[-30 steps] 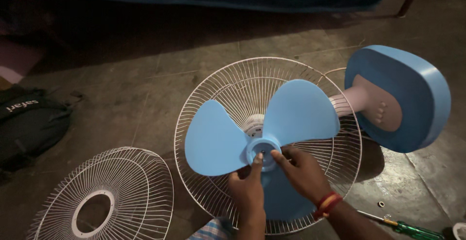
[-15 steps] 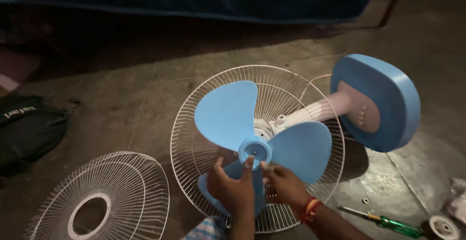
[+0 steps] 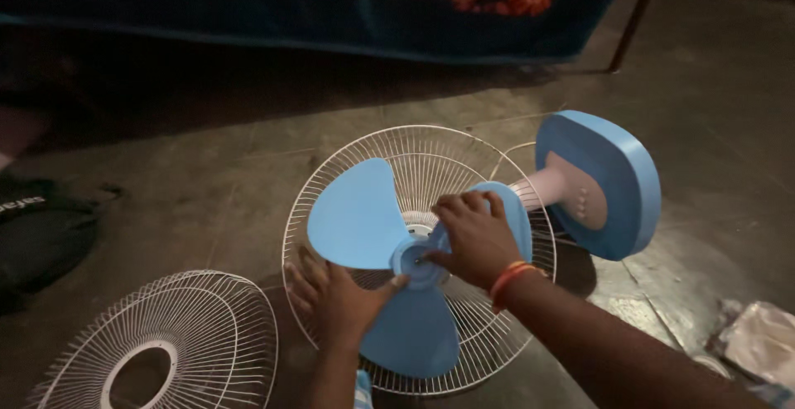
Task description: The person assembles an electric fan by attaching the motor housing to the base, securing it with a screwdriver, and then mounting the fan blade onto the motor shaft. The person uses a screwdriver to tighten the connection and aligns the blade with the motor.
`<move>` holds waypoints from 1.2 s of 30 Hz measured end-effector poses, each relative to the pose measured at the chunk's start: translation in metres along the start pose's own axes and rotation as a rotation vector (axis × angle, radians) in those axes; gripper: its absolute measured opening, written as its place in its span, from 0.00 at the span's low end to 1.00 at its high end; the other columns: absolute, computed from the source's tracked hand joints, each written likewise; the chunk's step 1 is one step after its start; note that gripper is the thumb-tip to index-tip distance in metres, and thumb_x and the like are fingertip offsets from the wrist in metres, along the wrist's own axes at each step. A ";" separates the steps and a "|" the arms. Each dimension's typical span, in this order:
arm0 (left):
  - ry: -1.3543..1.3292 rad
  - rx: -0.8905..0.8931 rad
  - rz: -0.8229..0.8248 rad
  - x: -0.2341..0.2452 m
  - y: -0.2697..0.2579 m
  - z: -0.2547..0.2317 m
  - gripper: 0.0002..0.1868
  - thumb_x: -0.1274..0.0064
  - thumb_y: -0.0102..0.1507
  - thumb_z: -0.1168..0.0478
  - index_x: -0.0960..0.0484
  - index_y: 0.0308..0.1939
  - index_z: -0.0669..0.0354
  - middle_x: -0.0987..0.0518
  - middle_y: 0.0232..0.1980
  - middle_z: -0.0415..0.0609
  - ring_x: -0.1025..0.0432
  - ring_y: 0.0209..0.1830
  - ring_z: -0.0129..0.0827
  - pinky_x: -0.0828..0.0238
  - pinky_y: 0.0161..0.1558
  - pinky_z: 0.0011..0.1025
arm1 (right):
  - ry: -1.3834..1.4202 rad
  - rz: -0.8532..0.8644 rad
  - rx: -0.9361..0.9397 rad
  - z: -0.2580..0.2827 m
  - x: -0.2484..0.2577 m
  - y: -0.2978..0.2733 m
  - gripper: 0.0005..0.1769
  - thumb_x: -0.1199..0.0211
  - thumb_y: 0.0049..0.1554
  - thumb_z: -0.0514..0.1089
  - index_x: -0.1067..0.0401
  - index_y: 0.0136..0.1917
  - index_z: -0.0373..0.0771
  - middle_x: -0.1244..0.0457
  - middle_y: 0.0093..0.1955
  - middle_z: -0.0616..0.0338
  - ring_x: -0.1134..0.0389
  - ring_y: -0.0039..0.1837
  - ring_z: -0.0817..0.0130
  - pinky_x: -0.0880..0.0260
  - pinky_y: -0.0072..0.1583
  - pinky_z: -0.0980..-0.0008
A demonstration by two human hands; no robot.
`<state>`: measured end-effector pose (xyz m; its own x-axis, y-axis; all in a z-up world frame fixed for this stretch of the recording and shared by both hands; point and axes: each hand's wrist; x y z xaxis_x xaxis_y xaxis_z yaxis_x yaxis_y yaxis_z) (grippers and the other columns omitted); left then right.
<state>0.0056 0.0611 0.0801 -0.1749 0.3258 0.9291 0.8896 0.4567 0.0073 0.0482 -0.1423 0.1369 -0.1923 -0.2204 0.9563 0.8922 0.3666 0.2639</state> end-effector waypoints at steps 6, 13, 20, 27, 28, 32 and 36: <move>-0.130 0.216 -0.151 0.002 0.017 0.015 0.84 0.38 0.34 0.14 0.62 0.81 0.49 0.67 0.83 0.64 0.69 0.82 0.63 0.67 0.75 0.62 | -0.251 0.096 -0.002 0.025 0.002 0.010 0.40 0.27 0.45 0.66 0.29 0.65 0.47 0.45 0.76 0.63 0.53 0.81 0.55 0.61 0.73 0.40; -0.114 0.137 -0.071 -0.003 0.015 0.015 0.89 0.40 0.31 0.12 0.71 0.80 0.51 0.71 0.81 0.70 0.66 0.80 0.68 0.57 0.73 0.60 | -0.128 0.498 0.051 0.009 -0.009 0.038 0.27 0.35 0.57 0.65 0.27 0.66 0.54 0.40 0.73 0.64 0.40 0.75 0.57 0.42 0.74 0.50; -0.077 0.104 -0.056 0.003 0.005 0.005 0.87 0.44 0.32 0.10 0.66 0.80 0.53 0.71 0.81 0.73 0.64 0.80 0.69 0.52 0.71 0.59 | 0.143 0.380 -0.076 -0.017 -0.027 0.044 0.37 0.18 0.41 0.55 0.23 0.63 0.50 0.52 0.78 0.52 0.45 0.76 0.47 0.38 0.73 0.56; -0.076 0.122 -0.097 0.011 0.000 -0.005 0.82 0.40 0.35 0.13 0.59 0.79 0.53 0.63 0.79 0.75 0.58 0.78 0.71 0.51 0.69 0.65 | 0.484 0.374 -0.181 -0.037 -0.048 0.039 0.40 0.19 0.39 0.54 0.29 0.62 0.41 0.50 0.75 0.51 0.28 0.63 0.52 0.28 0.68 0.60; -0.077 0.130 -0.124 0.008 0.002 -0.006 0.83 0.39 0.34 0.13 0.59 0.78 0.53 0.62 0.78 0.75 0.57 0.77 0.71 0.51 0.69 0.64 | 0.464 0.352 -0.185 -0.040 -0.051 0.036 0.38 0.19 0.40 0.54 0.28 0.60 0.40 0.46 0.73 0.50 0.30 0.64 0.53 0.29 0.68 0.60; -0.155 0.143 -0.280 -0.017 0.014 0.007 0.83 0.36 0.31 0.16 0.56 0.77 0.55 0.54 0.77 0.73 0.51 0.76 0.69 0.47 0.69 0.60 | 0.514 0.320 -0.312 -0.041 -0.069 0.021 0.35 0.19 0.44 0.56 0.26 0.59 0.37 0.36 0.65 0.47 0.31 0.65 0.57 0.30 0.66 0.59; -0.315 0.034 -0.624 -0.040 0.040 0.039 0.71 0.35 0.42 0.23 0.41 0.72 0.73 0.30 0.63 0.75 0.32 0.62 0.65 0.35 0.60 0.56 | 0.571 0.282 -0.322 -0.038 -0.081 0.005 0.30 0.27 0.51 0.59 0.24 0.57 0.37 0.29 0.57 0.49 0.27 0.59 0.58 0.28 0.61 0.60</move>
<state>0.0314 0.0984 0.0285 -0.7677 0.2162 0.6033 0.5701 0.6603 0.4888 0.0841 -0.1573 0.0561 0.2292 -0.6280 0.7437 0.9697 0.2133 -0.1187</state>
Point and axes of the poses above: each hand's wrist, its own y-axis towards the middle knuckle, its own x-axis out of the back of the hand, z = x × y
